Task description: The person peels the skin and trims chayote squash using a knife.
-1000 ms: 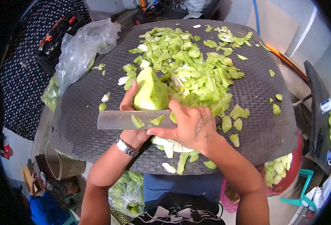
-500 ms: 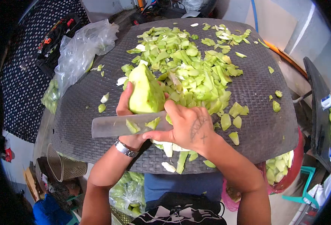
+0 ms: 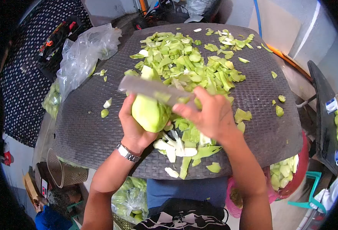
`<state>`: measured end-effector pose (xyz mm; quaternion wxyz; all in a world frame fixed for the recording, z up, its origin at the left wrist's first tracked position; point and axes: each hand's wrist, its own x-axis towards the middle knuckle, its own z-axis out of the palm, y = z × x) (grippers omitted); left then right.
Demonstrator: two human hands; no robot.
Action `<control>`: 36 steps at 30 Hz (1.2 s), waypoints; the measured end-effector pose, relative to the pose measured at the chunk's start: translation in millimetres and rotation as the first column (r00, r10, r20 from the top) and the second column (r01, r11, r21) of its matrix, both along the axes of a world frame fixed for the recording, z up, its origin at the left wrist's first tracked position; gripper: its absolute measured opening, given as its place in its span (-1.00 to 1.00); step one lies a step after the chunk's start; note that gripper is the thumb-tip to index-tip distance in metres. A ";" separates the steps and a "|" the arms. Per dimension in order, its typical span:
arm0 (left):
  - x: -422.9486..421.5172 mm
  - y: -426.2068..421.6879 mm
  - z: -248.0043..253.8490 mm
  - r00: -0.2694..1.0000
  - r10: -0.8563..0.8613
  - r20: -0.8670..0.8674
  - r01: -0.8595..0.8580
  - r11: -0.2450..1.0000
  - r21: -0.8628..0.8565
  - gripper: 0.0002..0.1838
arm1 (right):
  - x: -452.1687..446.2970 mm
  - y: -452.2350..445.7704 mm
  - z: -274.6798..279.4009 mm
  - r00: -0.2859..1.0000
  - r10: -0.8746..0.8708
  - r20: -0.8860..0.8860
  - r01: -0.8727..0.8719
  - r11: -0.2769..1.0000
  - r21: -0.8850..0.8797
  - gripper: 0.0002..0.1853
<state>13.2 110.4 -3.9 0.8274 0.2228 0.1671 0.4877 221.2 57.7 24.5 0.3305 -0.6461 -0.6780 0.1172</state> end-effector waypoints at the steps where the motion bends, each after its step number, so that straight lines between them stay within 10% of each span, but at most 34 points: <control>1: -2.0 -0.2 -3.8 0.999 0.019 0.026 -0.018 0.999 -0.039 -0.42 | -8.2 -1.4 -5.5 0.998 0.064 0.006 -0.064 0.995 0.073 -0.29; 13: -2.5 5.3 1.5 0.973 -0.194 -0.124 0.200 0.979 0.030 -0.26 | -17.0 -4.4 -21.6 0.971 0.190 0.144 -0.218 0.952 0.214 -0.17; 23: -13.4 6.9 -3.5 0.975 -0.217 -0.048 0.213 0.975 -0.065 -0.32 | 15.4 5.6 -13.0 0.959 -0.030 0.283 -0.060 0.951 0.302 -0.23; 28: -13.2 14.2 -0.8 0.936 -0.350 -0.024 0.350 0.937 -0.021 -0.23 | 51.8 14.2 -0.4 0.950 -0.270 0.157 0.272 0.962 0.006 -0.25; 36: -6.3 10.7 14.6 0.990 -0.034 -0.135 0.024 0.997 -0.077 -0.26 | 45.6 8.0 8.6 0.947 -0.318 0.039 0.316 0.911 -0.266 -0.24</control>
